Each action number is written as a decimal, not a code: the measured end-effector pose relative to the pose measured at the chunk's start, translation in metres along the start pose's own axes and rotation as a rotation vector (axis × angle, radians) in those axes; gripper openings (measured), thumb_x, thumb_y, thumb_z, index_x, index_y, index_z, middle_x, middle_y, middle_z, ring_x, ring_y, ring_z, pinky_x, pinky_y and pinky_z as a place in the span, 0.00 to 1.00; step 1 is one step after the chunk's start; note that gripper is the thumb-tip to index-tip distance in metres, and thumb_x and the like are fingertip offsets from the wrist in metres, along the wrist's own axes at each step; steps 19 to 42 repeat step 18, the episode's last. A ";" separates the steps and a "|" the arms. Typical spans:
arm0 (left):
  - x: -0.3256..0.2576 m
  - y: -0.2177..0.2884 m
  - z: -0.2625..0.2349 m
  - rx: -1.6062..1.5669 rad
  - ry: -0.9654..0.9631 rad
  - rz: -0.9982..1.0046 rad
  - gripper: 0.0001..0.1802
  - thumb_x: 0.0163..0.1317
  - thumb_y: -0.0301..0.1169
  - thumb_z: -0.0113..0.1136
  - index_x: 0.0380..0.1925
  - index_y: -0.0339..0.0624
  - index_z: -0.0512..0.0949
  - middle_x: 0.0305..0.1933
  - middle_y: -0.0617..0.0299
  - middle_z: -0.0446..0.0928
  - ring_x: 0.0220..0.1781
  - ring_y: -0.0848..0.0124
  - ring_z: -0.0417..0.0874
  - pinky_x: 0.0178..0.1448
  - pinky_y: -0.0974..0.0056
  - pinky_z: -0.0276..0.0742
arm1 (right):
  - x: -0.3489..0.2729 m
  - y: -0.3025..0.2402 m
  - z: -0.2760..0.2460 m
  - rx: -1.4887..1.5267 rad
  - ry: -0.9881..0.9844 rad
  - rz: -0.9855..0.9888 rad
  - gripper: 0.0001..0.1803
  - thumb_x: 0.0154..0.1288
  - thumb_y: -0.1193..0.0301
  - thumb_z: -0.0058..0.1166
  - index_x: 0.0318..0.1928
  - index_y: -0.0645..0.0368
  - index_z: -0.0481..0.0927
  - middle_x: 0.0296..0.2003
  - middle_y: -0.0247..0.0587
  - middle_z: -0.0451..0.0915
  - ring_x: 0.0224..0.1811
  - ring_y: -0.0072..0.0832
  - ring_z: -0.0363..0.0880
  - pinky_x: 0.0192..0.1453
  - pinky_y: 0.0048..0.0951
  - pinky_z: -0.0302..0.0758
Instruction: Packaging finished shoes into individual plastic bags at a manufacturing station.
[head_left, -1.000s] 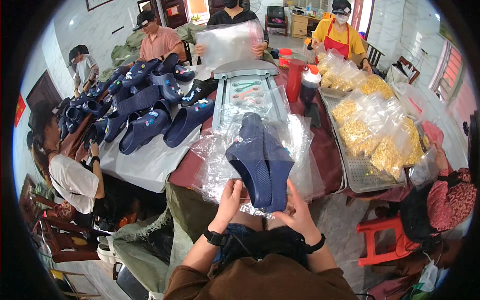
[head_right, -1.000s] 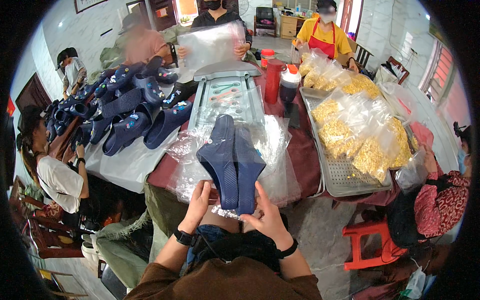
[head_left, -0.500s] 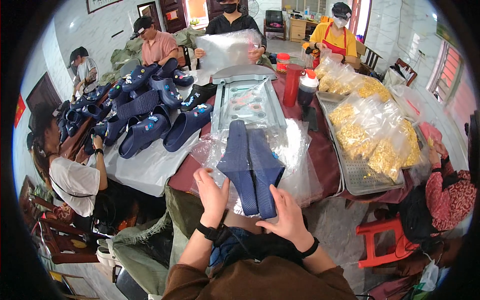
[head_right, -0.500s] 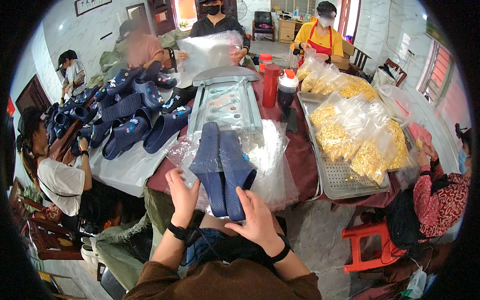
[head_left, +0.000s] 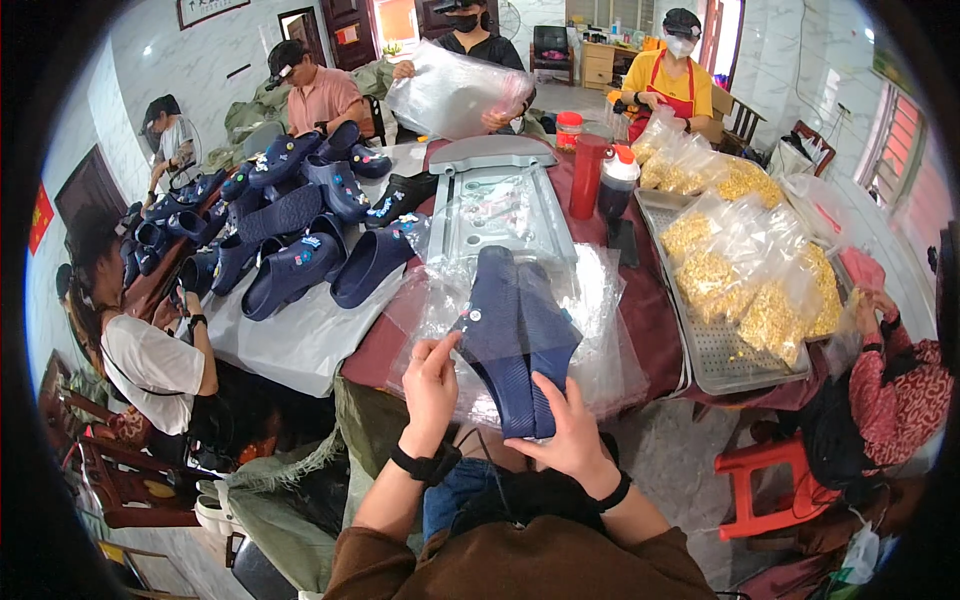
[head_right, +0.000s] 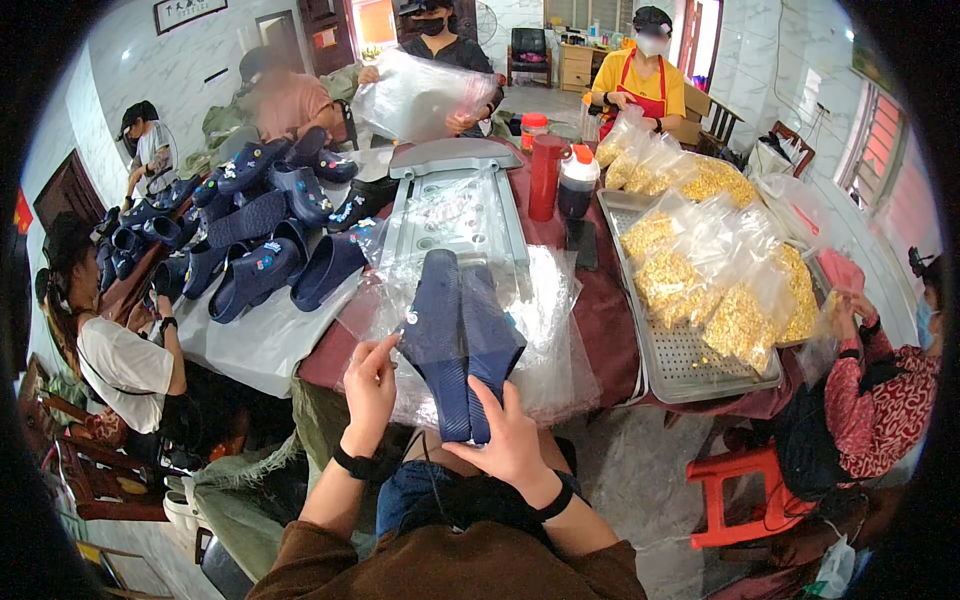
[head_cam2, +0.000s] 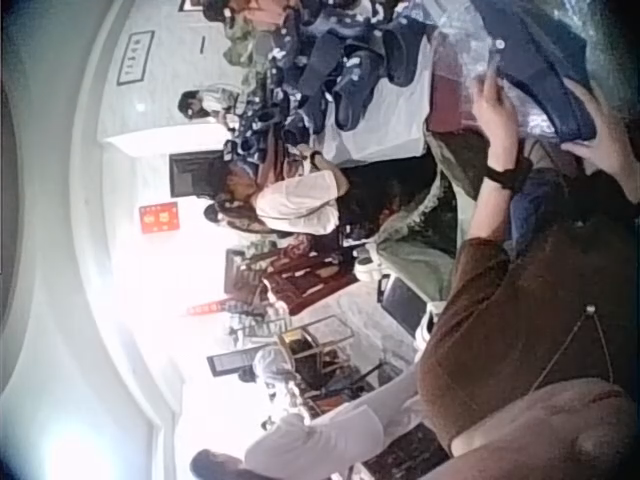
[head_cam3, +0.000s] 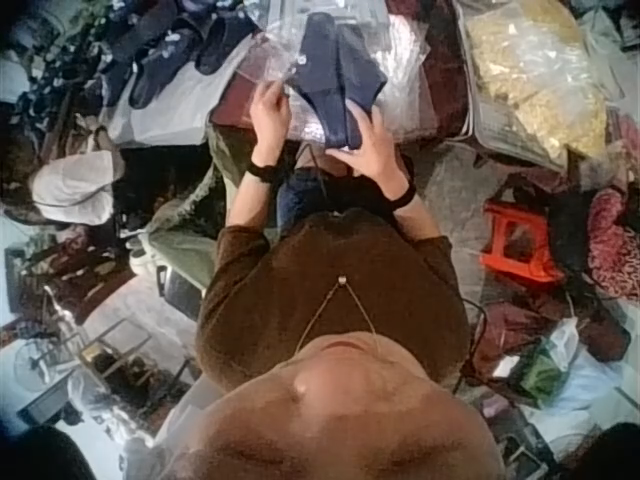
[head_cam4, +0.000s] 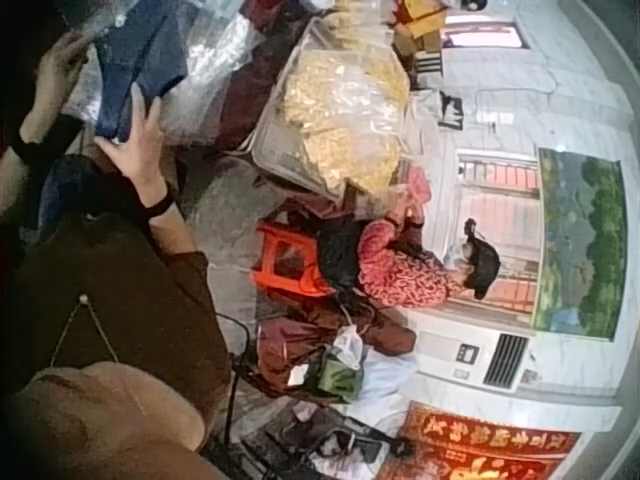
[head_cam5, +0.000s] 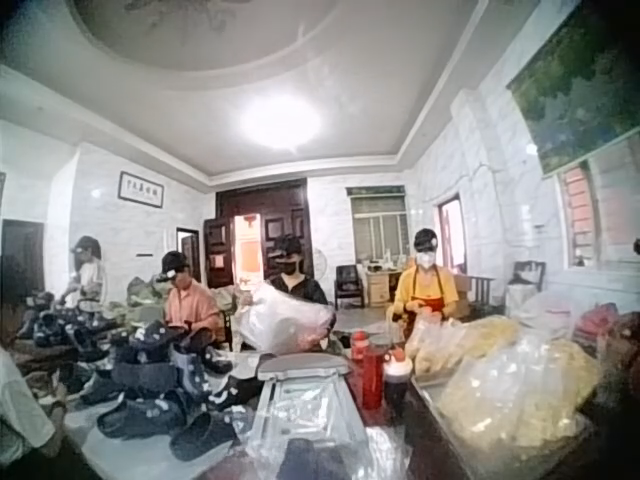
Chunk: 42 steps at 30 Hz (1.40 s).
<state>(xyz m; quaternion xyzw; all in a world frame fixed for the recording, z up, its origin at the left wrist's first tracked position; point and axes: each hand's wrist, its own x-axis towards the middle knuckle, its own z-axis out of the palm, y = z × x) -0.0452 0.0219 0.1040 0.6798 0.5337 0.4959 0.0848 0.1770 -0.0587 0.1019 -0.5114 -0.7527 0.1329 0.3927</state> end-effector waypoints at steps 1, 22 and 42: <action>-0.002 0.010 -0.003 -0.032 -0.013 0.014 0.22 0.60 0.16 0.57 0.52 0.45 0.85 0.38 0.50 0.80 0.35 0.51 0.83 0.40 0.55 0.78 | 0.000 -0.001 -0.002 0.043 0.013 0.020 0.55 0.44 0.54 0.82 0.72 0.53 0.67 0.60 0.58 0.70 0.57 0.56 0.79 0.56 0.47 0.81; -0.083 0.031 -0.014 -0.108 -0.486 -0.007 0.74 0.47 0.50 0.84 0.77 0.27 0.40 0.78 0.28 0.47 0.80 0.35 0.52 0.82 0.43 0.51 | 0.003 0.015 0.007 0.499 -0.297 -0.092 0.52 0.63 0.70 0.67 0.80 0.62 0.48 0.74 0.65 0.59 0.73 0.60 0.66 0.71 0.46 0.70; -0.083 0.031 -0.014 -0.108 -0.486 -0.007 0.74 0.47 0.50 0.84 0.77 0.27 0.40 0.78 0.28 0.47 0.80 0.35 0.52 0.82 0.43 0.51 | 0.003 0.015 0.007 0.499 -0.297 -0.092 0.52 0.63 0.70 0.67 0.80 0.62 0.48 0.74 0.65 0.59 0.73 0.60 0.66 0.71 0.46 0.70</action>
